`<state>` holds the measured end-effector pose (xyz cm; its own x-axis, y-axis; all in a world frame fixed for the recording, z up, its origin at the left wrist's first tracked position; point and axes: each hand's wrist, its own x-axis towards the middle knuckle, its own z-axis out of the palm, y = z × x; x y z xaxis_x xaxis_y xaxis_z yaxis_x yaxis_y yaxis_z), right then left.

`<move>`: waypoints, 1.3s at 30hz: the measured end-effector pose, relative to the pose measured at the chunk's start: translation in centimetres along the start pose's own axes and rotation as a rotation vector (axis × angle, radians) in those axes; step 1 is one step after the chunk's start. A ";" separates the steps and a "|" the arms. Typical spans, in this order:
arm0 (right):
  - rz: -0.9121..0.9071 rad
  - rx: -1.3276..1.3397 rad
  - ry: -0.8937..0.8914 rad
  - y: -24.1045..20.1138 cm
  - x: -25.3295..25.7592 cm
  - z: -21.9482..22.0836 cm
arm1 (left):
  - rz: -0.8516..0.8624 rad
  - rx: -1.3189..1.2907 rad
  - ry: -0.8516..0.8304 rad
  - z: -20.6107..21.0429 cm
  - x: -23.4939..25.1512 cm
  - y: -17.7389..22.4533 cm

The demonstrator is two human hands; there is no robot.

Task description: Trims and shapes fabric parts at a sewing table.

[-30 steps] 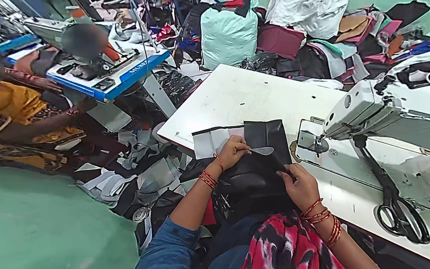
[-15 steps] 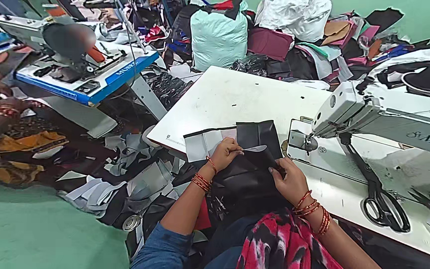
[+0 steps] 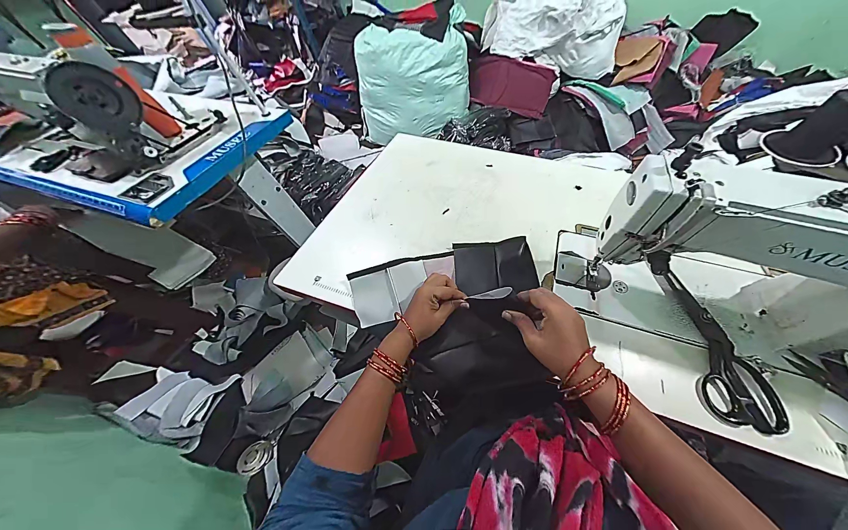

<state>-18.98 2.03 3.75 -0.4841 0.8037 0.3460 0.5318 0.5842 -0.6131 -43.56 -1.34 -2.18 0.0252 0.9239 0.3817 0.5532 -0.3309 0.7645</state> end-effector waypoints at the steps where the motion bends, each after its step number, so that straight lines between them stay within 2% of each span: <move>1: -0.005 0.026 0.017 -0.1 0.3 0.1 | -0.005 -0.003 0.004 0.0 0.0 0.0; 9: -0.025 0.059 0.060 0.2 0.7 0.7 | -0.019 -0.016 -0.008 -0.1 -0.1 0.0; 17: -0.044 0.228 0.133 0.1 1.2 0.8 | -0.009 -0.019 -0.003 0.0 -0.1 0.1; 23: -0.084 0.089 0.095 -0.3 0.9 -0.2 | -0.033 -0.018 -0.025 -0.2 -0.1 0.3; 29: -0.180 -0.056 0.199 -0.1 1.0 1.0 | -0.017 0.021 -0.019 0.0 0.0 0.1; 34: -0.101 0.038 0.130 0.3 1.0 0.1 | -0.078 0.173 -0.025 -0.5 0.4 3.2; 39: -0.053 0.168 0.090 0.8 0.9 0.0 | 0.053 0.077 -0.022 1.3 1.9 7.7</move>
<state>-18.98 3.18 3.60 -0.4398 0.7839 0.4383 0.3801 0.6047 -0.6999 -38.16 -1.85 3.80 0.0744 0.9099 0.4082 0.6130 -0.3646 0.7009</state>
